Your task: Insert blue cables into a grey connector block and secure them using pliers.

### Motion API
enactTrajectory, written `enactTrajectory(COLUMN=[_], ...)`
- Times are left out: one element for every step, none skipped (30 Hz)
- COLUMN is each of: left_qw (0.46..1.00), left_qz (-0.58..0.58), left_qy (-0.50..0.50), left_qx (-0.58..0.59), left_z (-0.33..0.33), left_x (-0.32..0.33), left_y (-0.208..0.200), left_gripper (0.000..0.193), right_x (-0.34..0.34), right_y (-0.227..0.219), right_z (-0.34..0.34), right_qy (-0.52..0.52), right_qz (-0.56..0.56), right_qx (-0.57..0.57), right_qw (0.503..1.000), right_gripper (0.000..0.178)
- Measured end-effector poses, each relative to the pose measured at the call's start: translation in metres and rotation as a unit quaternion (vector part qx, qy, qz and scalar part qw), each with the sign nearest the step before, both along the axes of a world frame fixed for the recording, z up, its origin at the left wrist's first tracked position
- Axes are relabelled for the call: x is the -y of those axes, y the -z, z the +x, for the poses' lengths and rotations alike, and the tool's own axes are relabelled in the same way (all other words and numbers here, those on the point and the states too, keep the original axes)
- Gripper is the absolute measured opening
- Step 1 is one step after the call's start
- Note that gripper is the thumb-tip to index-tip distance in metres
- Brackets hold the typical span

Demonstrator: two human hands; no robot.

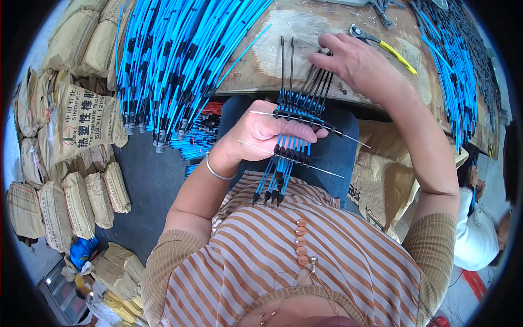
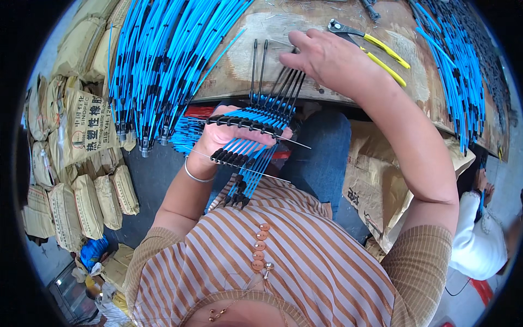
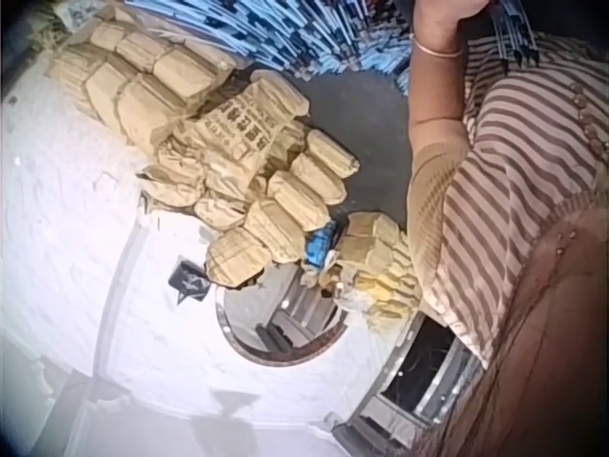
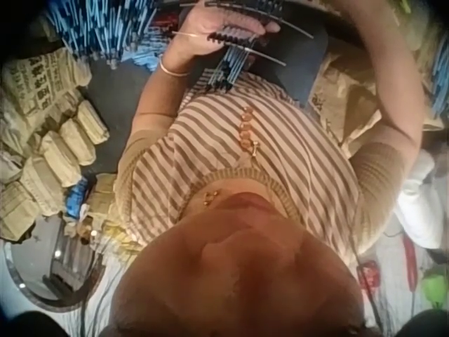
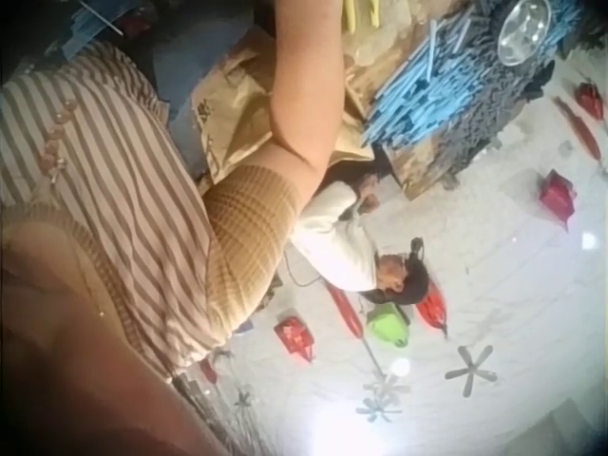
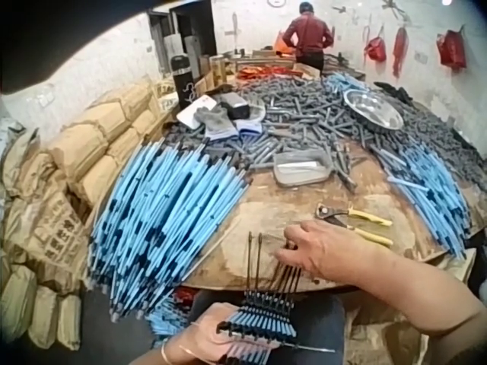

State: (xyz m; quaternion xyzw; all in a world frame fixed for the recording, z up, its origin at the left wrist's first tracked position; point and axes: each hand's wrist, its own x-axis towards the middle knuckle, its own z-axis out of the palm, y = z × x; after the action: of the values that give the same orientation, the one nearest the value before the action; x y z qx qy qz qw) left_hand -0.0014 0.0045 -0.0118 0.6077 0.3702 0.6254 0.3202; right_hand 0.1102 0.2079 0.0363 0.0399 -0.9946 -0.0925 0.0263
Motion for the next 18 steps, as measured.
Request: enactTrajectory(left_qw=[1.0, 1.0, 1.0, 1.0, 0.999, 0.998, 0.997, 0.997, 0.998, 0.997, 0.995, 0.992, 0.992, 0.993, 0.994, 0.995, 0.996, 0.996], left_qz=[-0.004, -0.008, -0.008, -0.02, -0.032, -0.044, -0.057, -0.057, -0.059, -0.06, -0.062, -0.064, -0.065, -0.061, -0.056, -0.052, -0.048, -0.048], left_qy=[0.003, 0.006, 0.005, 0.01, 0.015, 0.02, 0.024, 0.025, 0.026, 0.026, 0.026, 0.025, 0.024, 0.023, 0.021, 0.019, 0.017, 0.017], left_qx=[-0.005, -0.01, -0.01, -0.017, -0.023, -0.029, -0.035, -0.035, 0.0, 0.034, 0.069, 0.104, 0.104, 0.096, 0.089, 0.081, 0.074, 0.075], left_z=[-0.001, -0.002, -0.002, -0.003, -0.003, -0.004, -0.004, -0.003, 0.0, 0.002, 0.004, 0.005, 0.004, 0.003, 0.002, 0.001, 0.0, 0.0], left_x=[0.001, 0.001, 0.002, 0.003, 0.003, 0.004, 0.004, 0.004, 0.004, 0.003, 0.003, 0.003, 0.003, 0.003, 0.003, 0.002, 0.002, 0.001], left_y=[-0.001, -0.001, -0.001, 0.0, 0.001, 0.002, 0.002, 0.002, 0.003, 0.003, 0.003, 0.003, 0.003, 0.002, 0.002, 0.001, 0.0, 0.0], left_gripper=[0.012, 0.012, 0.012, 0.012, 0.012, 0.012, 0.012, 0.012, 0.012, 0.012, 0.012, 0.012, 0.012, 0.012, 0.012, 0.012, 0.012, 0.012], right_x=[-0.001, -0.001, -0.002, -0.003, -0.005, -0.006, -0.007, -0.008, -0.009, -0.009, -0.01, -0.01, -0.01, -0.01, -0.01, -0.01, -0.01, -0.01], right_y=[0.0, 0.0, 0.0, 0.0, 0.0, 0.001, 0.001, 0.001, 0.0, -0.001, -0.001, -0.001, -0.001, 0.0, 0.001, 0.001, 0.002, 0.002], right_z=[0.002, 0.004, 0.005, 0.006, 0.006, 0.007, 0.006, 0.006, 0.004, 0.002, 0.001, 0.0, -0.001, -0.002, -0.003, -0.003, -0.004, -0.005], right_qy=[0.007, 0.015, 0.015, 0.009, 0.002, -0.004, -0.01, -0.009, -0.016, -0.022, -0.028, -0.035, -0.036, -0.035, -0.035, -0.035, -0.034, -0.034], right_qz=[-0.007, -0.013, -0.013, -0.022, -0.031, -0.04, -0.049, -0.05, -0.045, -0.041, -0.037, -0.032, -0.033, -0.035, -0.036, -0.038, -0.04, -0.04], right_qx=[0.006, 0.012, 0.012, 0.009, 0.006, 0.003, 0.0, 0.0, -0.001, -0.002, -0.004, -0.005, -0.005, -0.005, -0.005, -0.005, -0.005, -0.005], right_qw=[1.0, 1.0, 1.0, 1.0, 0.999, 0.999, 0.999, 0.999, 0.999, 0.999, 0.999, 0.999, 0.999, 0.999, 0.999, 0.999, 0.999, 0.999], right_gripper=[0.028, 0.027, 0.027, 0.025, 0.024, 0.022, 0.021, 0.021, 0.02, 0.02, 0.019, 0.018, 0.018, 0.018, 0.018, 0.017, 0.017, 0.017])
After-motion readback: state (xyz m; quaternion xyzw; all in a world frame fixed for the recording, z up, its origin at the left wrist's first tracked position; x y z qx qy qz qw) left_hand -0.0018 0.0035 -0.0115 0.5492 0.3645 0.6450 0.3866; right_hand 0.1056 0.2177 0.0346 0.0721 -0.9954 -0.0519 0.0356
